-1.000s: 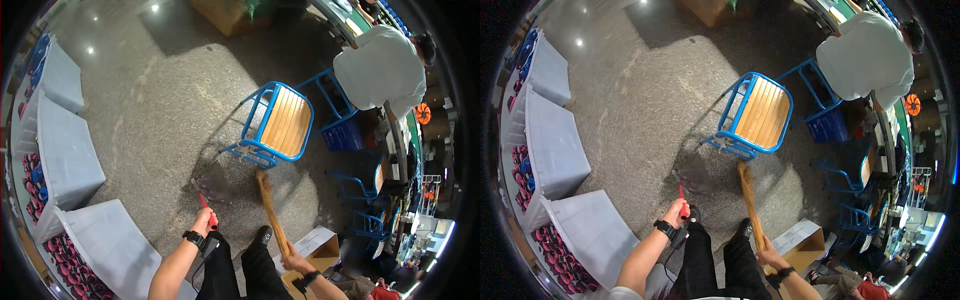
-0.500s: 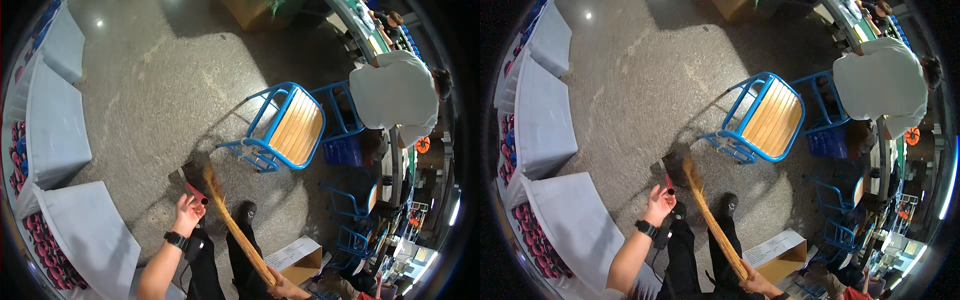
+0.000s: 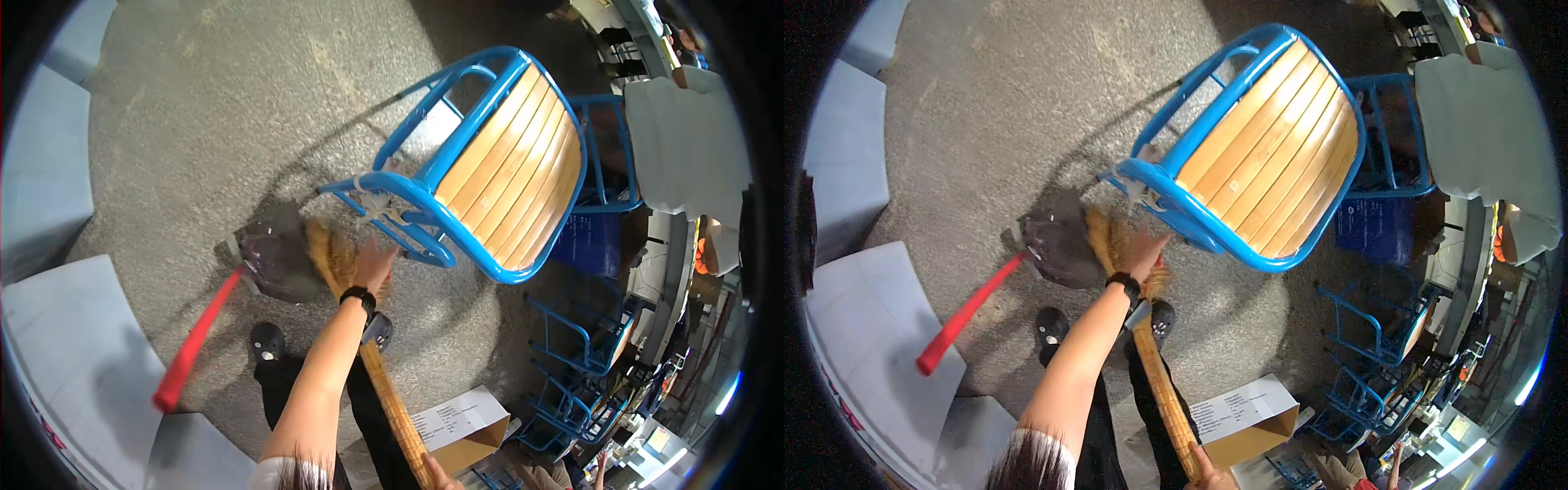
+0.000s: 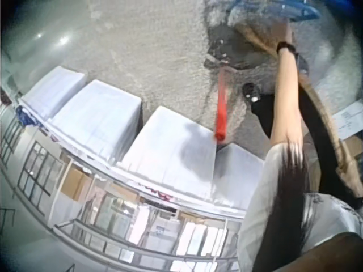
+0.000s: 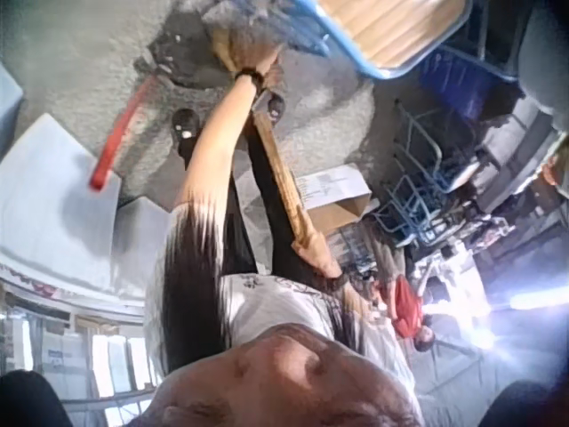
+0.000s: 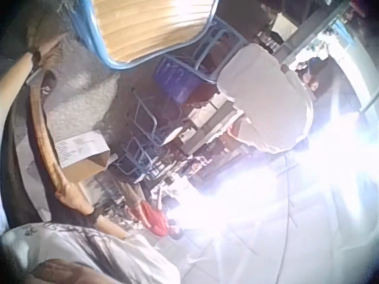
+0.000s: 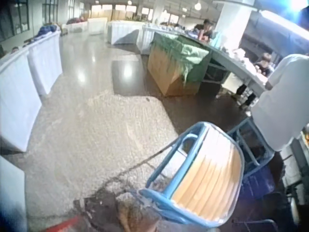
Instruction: Sweeping debris from the floor into a dustpan in a manufacturing facility.
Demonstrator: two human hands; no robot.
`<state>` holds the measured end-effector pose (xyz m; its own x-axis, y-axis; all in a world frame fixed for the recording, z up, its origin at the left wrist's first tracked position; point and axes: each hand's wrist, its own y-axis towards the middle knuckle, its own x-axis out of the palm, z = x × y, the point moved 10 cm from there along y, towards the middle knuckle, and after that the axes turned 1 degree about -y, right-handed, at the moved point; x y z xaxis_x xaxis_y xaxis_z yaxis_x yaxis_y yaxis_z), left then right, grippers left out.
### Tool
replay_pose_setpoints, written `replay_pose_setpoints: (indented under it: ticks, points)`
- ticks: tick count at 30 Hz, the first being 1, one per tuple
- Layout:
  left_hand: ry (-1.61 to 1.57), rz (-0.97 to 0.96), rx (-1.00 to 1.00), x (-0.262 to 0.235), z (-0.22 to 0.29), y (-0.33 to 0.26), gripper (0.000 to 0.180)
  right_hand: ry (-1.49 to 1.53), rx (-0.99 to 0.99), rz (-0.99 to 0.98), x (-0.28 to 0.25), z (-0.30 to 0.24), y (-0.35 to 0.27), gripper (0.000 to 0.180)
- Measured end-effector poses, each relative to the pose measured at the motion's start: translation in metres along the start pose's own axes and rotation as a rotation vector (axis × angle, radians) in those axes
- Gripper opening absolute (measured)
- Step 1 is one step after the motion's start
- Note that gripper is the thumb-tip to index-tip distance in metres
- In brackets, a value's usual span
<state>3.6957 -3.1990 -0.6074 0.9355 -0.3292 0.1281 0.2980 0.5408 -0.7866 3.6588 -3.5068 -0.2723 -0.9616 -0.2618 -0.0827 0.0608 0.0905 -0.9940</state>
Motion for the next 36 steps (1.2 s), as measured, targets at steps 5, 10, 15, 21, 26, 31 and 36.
replay_pose_setpoints:
  ticks: [5, 10, 15, 21, 26, 31, 36]
  points:
    - [-0.124, -0.133, -0.052, 0.025, -0.041, 0.057, 0.032, -0.095, 0.038, -0.054, -0.008, 0.013, 0.016, 0.084]
    - [-0.105, -0.125, -0.046, 0.008, -0.057, 0.057, 0.021, -0.117, -0.246, 0.094, -0.021, -0.003, 0.017, 0.083]
    - [-0.021, -0.187, 0.166, 0.013, -0.003, 0.002, 0.023, -0.066, -0.259, 0.073, -0.026, -0.011, 0.018, 0.084]
    - [0.422, 0.088, 0.498, 0.026, 0.020, 0.014, 0.027, -0.095, -0.235, 0.054, -0.030, -0.028, 0.020, 0.080]
    - [0.828, 0.092, 0.402, 0.047, 0.002, 0.055, 0.026, -0.144, -0.120, 0.046, -0.029, -0.025, 0.019, 0.076]
    - [0.496, 0.120, 0.777, 0.035, 0.022, 0.009, 0.014, -0.041, -0.036, -0.045, -0.027, -0.021, 0.020, 0.079]
    - [0.318, -0.160, 0.819, 0.049, 0.043, -0.106, 0.016, -0.001, -0.215, 0.005, -0.031, -0.031, 0.020, 0.083]
